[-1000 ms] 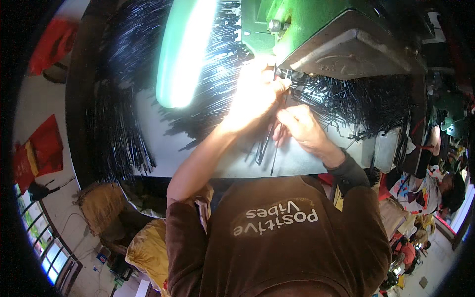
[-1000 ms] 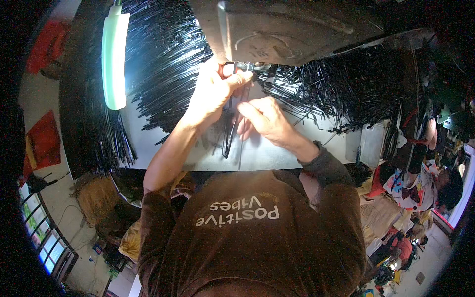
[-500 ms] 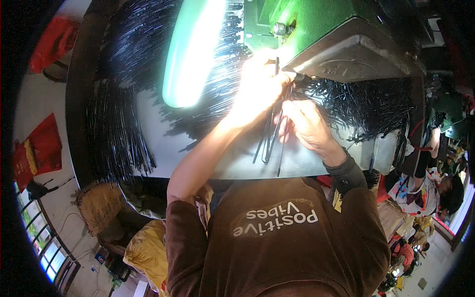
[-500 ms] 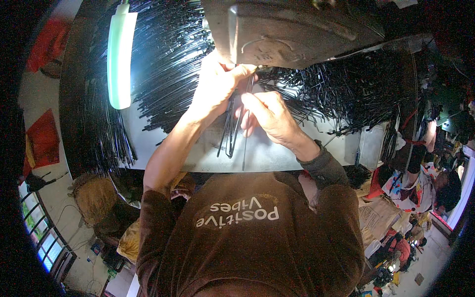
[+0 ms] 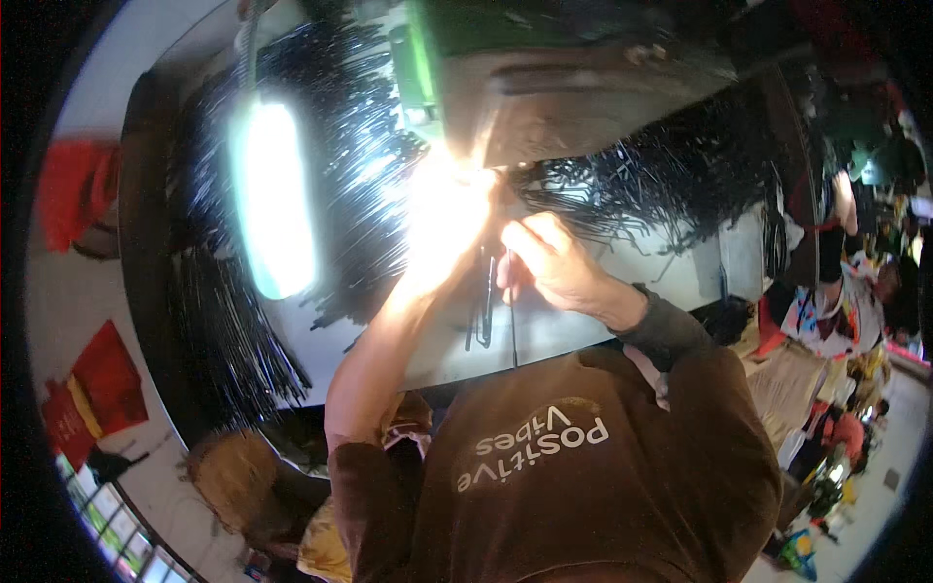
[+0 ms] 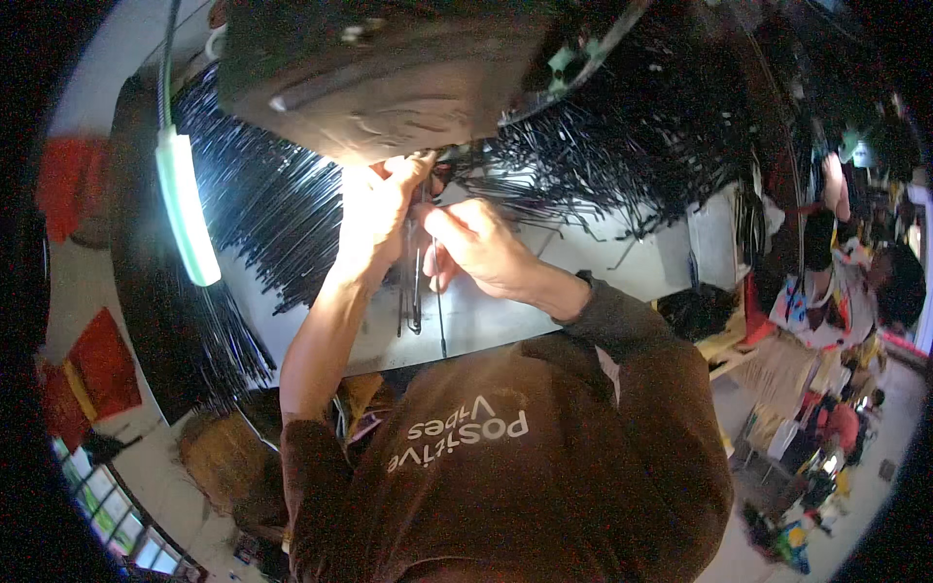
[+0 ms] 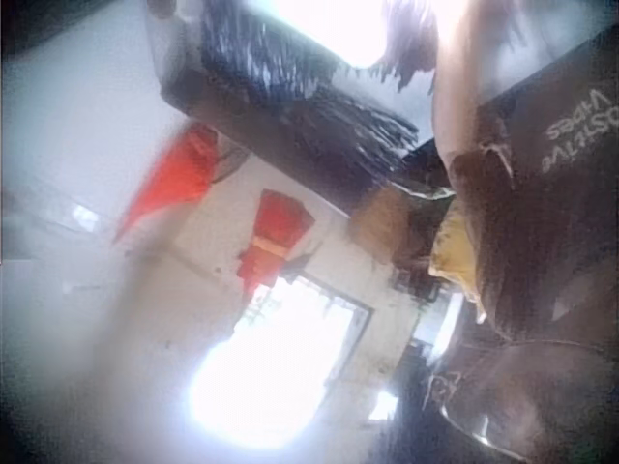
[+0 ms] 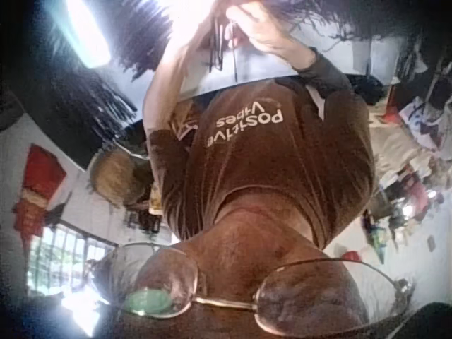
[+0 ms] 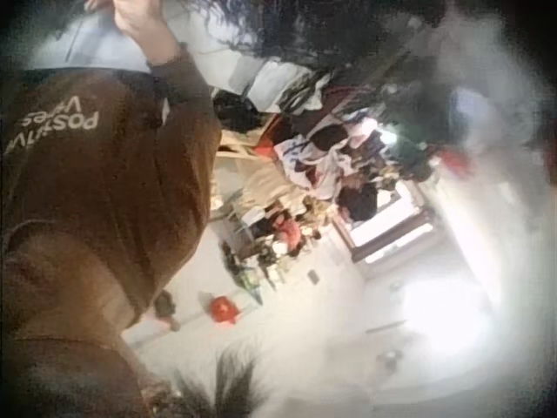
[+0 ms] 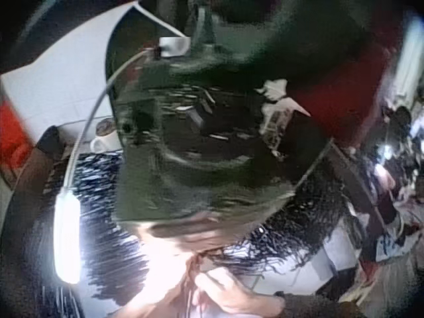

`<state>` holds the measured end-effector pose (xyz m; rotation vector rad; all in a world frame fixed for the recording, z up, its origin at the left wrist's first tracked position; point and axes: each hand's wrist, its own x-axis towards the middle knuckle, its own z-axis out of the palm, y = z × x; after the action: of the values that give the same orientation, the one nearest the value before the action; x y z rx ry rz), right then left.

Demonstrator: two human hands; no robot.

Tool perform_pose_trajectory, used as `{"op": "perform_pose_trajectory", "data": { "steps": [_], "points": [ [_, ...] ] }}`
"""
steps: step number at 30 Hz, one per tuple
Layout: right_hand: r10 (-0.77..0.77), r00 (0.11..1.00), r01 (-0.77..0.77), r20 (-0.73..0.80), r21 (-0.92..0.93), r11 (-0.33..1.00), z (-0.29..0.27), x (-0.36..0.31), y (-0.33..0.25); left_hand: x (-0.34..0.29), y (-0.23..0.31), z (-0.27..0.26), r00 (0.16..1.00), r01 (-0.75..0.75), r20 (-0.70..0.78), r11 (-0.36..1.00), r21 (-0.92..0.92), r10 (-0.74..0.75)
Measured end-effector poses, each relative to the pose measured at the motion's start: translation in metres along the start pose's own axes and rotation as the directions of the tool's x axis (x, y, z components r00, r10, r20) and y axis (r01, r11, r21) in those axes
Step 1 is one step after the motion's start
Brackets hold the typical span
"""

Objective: The person assembles umbrella ribs by feeding thin metal rods into a tabletop machine to attach small metal components to the tips.

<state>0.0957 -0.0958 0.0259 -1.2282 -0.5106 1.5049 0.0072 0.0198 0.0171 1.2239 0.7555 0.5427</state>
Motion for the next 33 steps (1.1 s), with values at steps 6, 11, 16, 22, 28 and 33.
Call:
{"op": "perform_pose_trajectory", "data": {
  "steps": [6,11,16,22,28,33],
  "points": [
    [-0.126,0.989,0.129,-0.08,0.036,0.991,0.013,-0.006,0.009,-0.011,0.015,-0.002,0.996,0.074,0.042,0.996,0.057,-0.076],
    [-0.574,0.814,0.354,0.082,-0.855,0.38,-0.028,-0.024,-0.005,-0.044,0.027,-0.079,0.959,-0.172,-0.184,0.959,0.224,0.215],
    [-0.532,0.831,0.291,0.162,-0.942,0.167,-0.062,-0.022,-0.012,-0.11,0.039,-0.193,0.825,0.37,-0.385,0.12,0.921,0.415],
    [-0.461,0.836,0.226,0.297,-0.953,-0.203,-0.061,-0.02,-0.01,-0.123,0.002,-0.079,0.905,-0.139,-0.046,0.397,0.907,0.422],
    [-0.581,0.769,0.248,0.265,-0.962,-0.111,-0.058,-0.016,-0.003,-0.078,-0.032,0.005,0.822,-0.337,0.165,0.232,0.913,0.544],
    [-0.532,0.814,0.21,0.235,-0.972,-0.107,-0.056,-0.018,-0.004,-0.076,-0.046,0.009,0.817,-0.334,0.237,0.095,0.938,0.526]
  ]
}}
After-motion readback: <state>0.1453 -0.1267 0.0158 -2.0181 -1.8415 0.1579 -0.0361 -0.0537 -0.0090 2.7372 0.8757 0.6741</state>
